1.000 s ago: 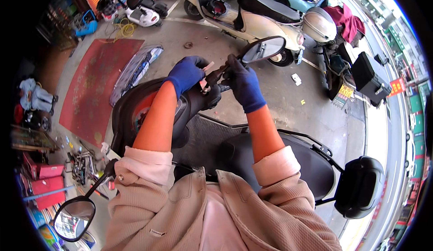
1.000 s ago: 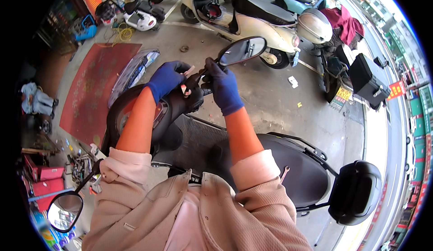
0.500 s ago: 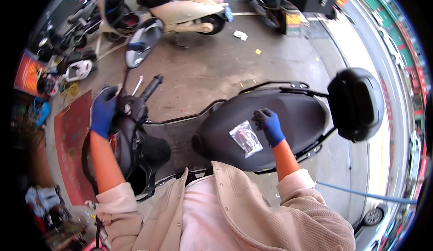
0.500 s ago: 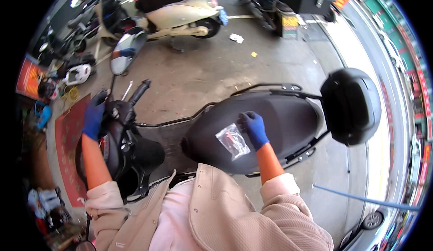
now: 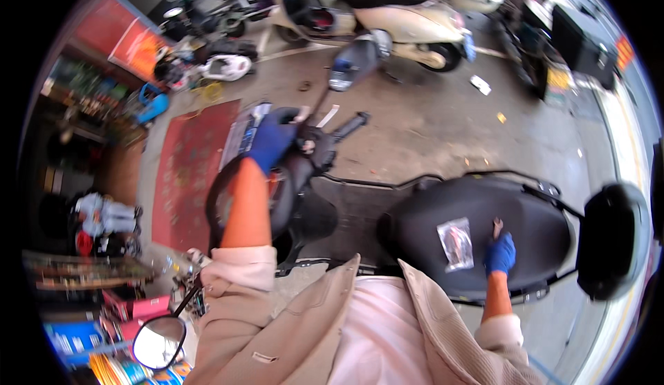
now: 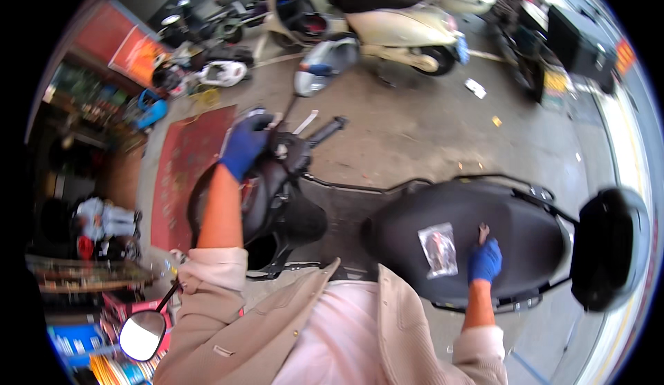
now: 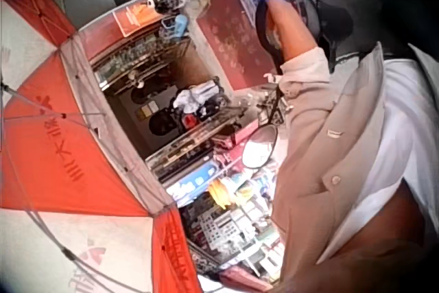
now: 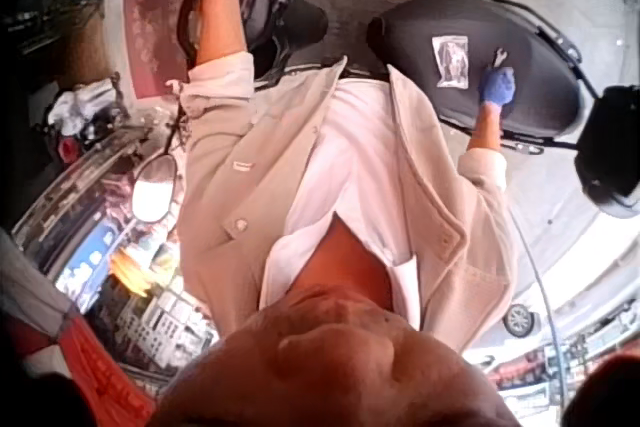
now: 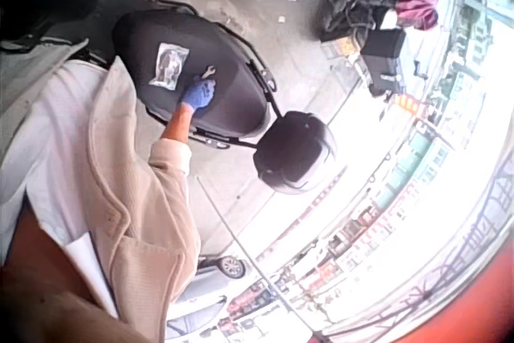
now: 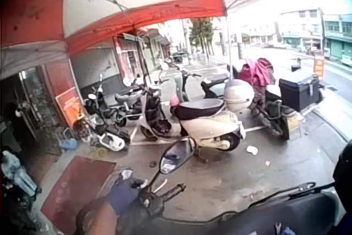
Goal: The person works on a scooter's handlebar area, using a wrench to tighten components and handling small parts. They retrieve additional parts from a pink basin and continue adjusting the handlebar assembly.
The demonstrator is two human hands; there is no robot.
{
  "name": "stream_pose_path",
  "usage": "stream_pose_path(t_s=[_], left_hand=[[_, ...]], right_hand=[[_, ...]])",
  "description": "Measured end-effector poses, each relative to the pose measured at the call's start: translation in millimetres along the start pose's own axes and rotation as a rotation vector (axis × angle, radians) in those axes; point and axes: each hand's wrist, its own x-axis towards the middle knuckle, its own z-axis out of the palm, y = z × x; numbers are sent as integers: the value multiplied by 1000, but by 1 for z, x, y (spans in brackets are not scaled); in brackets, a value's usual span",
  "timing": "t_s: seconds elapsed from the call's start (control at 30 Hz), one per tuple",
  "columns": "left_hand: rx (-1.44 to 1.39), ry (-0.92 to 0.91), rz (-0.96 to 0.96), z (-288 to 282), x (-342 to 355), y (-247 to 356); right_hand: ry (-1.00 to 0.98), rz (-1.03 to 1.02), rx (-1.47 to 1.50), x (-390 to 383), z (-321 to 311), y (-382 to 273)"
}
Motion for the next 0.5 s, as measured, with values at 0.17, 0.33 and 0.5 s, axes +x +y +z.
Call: stream_pose_path(t_s=[0.17, 0.33, 0.5], left_hand=[[-279, -6, -222, 5, 4, -41], [-161, 79, -232, 6, -3, -26], [-102, 74, -259, 8, 2, -22]], right_hand=[[-44, -137, -330, -7, 8, -7], [-178, -17, 247, 39, -17, -33], [-879, -164, 959, 48, -93, -200]])
